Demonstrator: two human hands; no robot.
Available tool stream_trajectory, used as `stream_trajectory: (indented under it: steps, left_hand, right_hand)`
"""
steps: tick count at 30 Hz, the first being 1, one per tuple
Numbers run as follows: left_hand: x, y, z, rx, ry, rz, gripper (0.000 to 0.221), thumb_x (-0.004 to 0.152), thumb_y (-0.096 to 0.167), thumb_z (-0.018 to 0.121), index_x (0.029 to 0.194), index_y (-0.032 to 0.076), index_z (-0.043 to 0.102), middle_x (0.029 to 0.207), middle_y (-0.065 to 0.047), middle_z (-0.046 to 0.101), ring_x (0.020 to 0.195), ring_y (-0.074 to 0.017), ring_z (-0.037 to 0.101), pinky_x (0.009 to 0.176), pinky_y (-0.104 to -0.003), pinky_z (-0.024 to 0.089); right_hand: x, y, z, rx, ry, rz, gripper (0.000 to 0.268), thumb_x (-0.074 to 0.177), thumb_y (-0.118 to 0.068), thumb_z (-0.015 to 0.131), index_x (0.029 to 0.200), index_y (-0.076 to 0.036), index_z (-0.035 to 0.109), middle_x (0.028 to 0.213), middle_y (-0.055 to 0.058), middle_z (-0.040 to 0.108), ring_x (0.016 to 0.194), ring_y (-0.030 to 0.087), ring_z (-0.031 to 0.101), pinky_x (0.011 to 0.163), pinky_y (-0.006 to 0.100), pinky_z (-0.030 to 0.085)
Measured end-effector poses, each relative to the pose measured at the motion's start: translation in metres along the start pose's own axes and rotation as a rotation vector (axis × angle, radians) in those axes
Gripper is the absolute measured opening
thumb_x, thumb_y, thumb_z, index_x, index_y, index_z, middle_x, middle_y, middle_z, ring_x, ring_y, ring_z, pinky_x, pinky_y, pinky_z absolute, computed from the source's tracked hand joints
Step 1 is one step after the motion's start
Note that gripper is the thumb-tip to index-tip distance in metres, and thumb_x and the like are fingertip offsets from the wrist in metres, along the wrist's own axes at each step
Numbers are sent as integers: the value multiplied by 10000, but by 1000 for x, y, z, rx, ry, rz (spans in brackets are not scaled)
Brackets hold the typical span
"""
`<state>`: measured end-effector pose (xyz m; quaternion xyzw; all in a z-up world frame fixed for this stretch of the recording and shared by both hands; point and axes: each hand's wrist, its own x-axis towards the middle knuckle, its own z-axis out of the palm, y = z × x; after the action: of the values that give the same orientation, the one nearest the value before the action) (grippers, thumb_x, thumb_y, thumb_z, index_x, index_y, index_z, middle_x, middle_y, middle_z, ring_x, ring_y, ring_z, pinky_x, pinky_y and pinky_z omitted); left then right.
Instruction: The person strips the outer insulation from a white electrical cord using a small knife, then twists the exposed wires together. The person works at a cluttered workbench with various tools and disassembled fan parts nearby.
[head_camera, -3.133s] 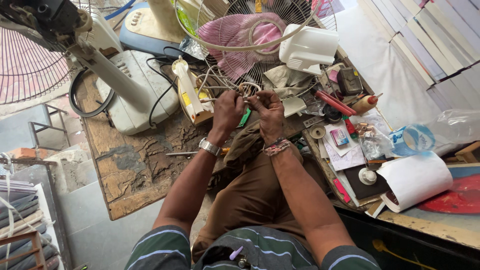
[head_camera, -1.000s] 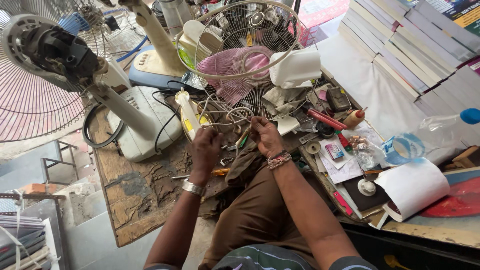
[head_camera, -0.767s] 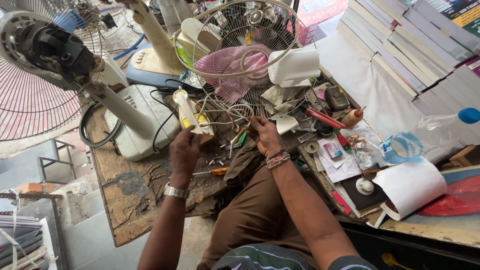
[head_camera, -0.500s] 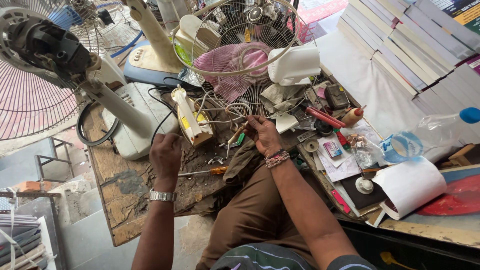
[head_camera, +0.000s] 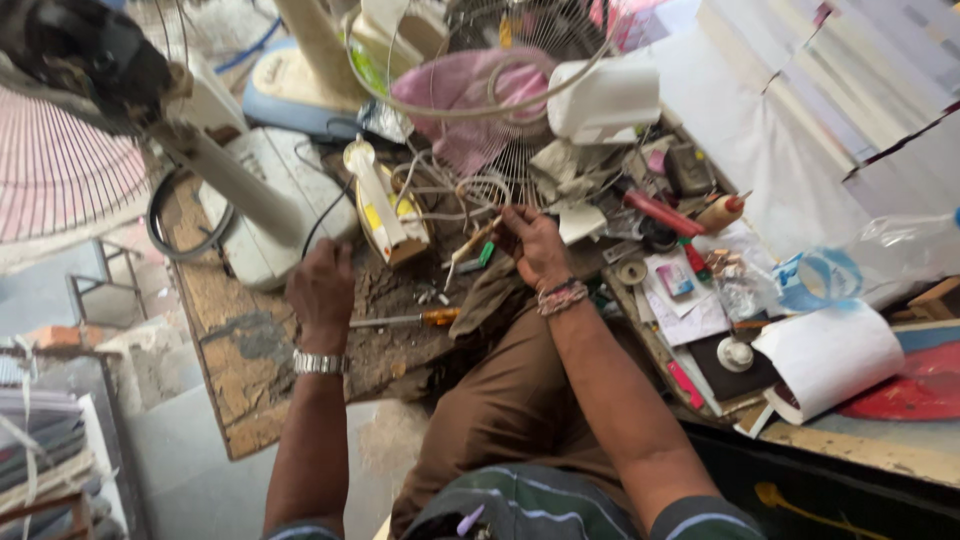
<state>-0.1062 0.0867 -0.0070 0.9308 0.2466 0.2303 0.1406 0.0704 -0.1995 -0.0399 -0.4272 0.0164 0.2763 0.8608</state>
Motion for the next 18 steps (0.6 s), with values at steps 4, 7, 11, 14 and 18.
stream_trajectory:
  steps: [4,7,11,14,18]
  left_hand:
    - [8,1,-5,91,50,88,168,1023,104,593,1106,88,739,796,-112,716,651,-253,676,571,-384,531]
    - [16,8,-11,104,31,0,182,992,251,665,959,80,719,717,-107,695,588,-242,657,536,-388,513]
    - [16,21,-13,120,-86,-124,370,979,387,748,767,91,688,600,-71,673,476,-203,594,479,-351,440]
    - [11,44,-7,60,-216,-50,442,1110,346,677,737,111,654,582,-45,649,497,-166,559,475,-271,389]
    - [-6,96,15,-652,-50,360,212,991,205,683,1099,23,698,898,-58,709,700,-143,671,616,-244,558]
  right_hand:
    - [2,3,-2,17,-24,-15,223,953,-191,729,1075,-4,712,883,75,747,793,190,726,738,336,626]
    - [4,2,-1,31,-32,-24,212,957,-180,738,1081,-10,715,890,66,744,802,173,720,736,325,621]
    - [2,4,-3,-3,-19,-29,207,960,-184,735,1077,-14,718,883,61,742,794,166,718,726,324,623]
    - [5,4,-1,-7,-49,-35,213,965,-184,731,1100,-19,722,901,54,744,802,157,718,714,317,612]
    - [4,4,1,-19,-95,-48,221,981,-189,726,1118,-17,717,919,53,746,798,153,718,725,311,614]
